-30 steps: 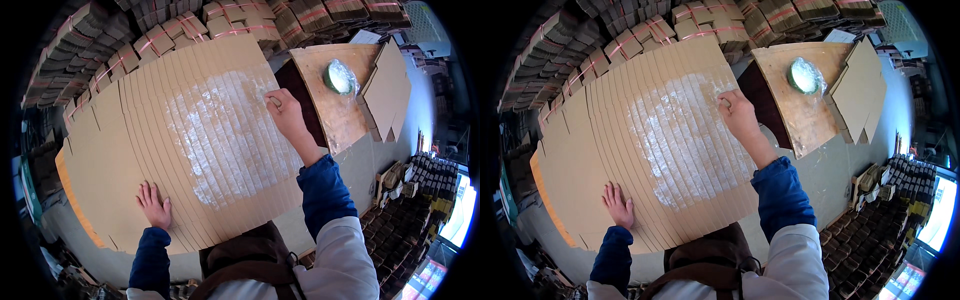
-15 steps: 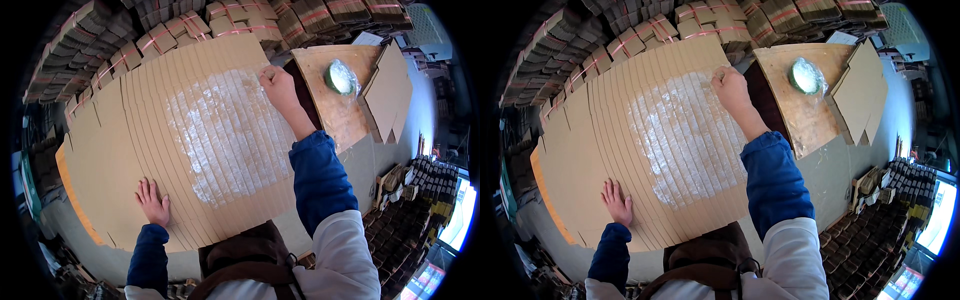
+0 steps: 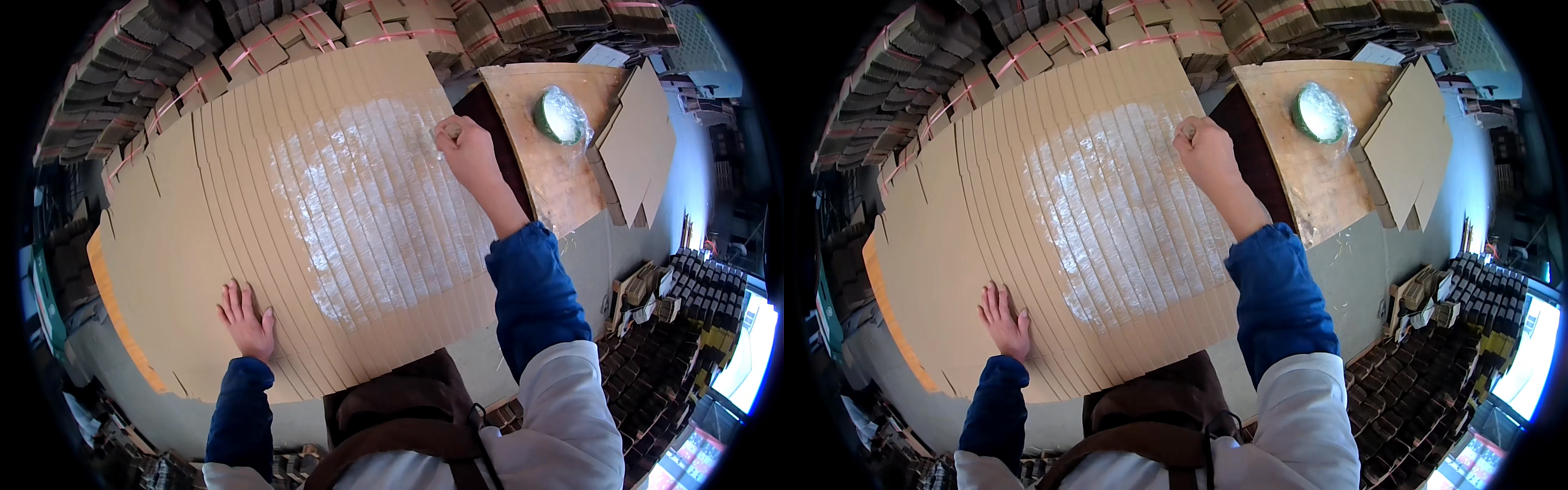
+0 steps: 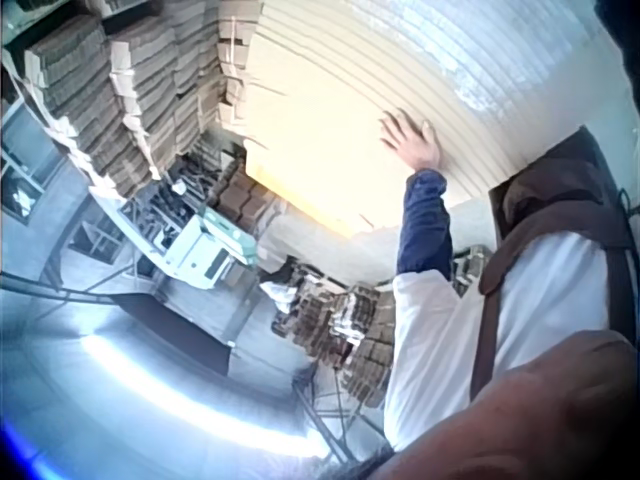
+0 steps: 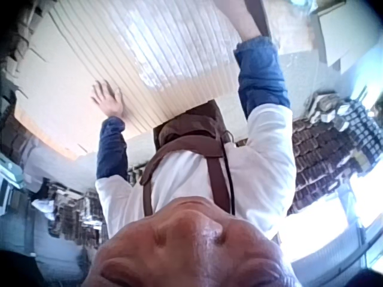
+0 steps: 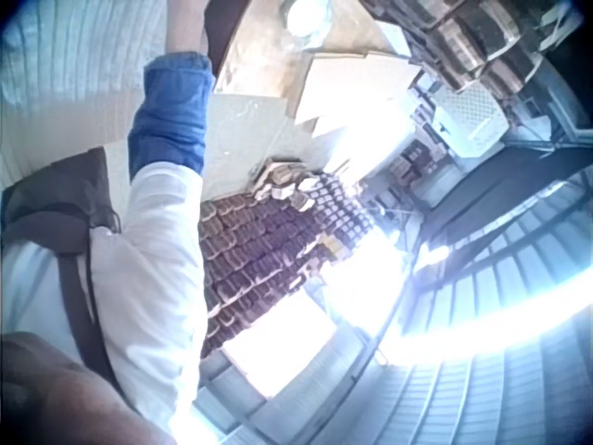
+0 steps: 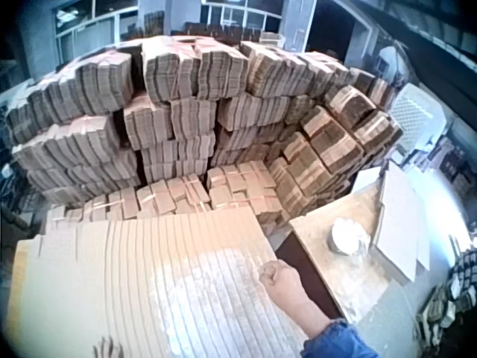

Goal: The person applies a white adhesive substance to a large corrugated cardboard sheet using a brush. They repeatedly dip the brush into a container of glue and spread it across the surface of the cardboard in a systematic manner.

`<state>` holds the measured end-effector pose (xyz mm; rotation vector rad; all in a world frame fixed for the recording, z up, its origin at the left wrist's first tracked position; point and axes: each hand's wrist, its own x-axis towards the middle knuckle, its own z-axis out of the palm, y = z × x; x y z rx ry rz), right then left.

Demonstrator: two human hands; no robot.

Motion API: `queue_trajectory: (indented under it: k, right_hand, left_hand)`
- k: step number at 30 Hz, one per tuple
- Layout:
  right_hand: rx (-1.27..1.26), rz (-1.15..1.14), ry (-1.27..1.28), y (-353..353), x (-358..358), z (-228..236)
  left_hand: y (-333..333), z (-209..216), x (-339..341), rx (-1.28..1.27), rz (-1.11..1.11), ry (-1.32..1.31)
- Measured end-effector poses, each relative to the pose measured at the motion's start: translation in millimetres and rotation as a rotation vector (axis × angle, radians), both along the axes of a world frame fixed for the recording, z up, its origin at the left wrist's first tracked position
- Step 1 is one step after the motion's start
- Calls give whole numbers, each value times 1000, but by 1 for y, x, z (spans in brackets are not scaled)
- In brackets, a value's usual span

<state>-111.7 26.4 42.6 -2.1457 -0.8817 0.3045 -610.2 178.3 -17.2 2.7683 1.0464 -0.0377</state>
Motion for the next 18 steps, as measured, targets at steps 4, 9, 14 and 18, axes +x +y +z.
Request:
queue_trajectory:
  k: [4, 9, 14, 18]
  right_hand:
    - [-32, -5, 4, -27, -24, -9]
    - [48, -8, 77, -38, -47, 7]
    - [-17, -80, 110, -66, -58, 4]
    - [-21, -49, 90, -88, -79, -3]
  left_hand:
    - [0, -1, 2, -11, -1, -6]
    - [-2, 3, 3, 3, -4, 23]
    - [-1, 1, 3, 7, -6, 3]
    - [0, -3, 3, -4, -5, -15]
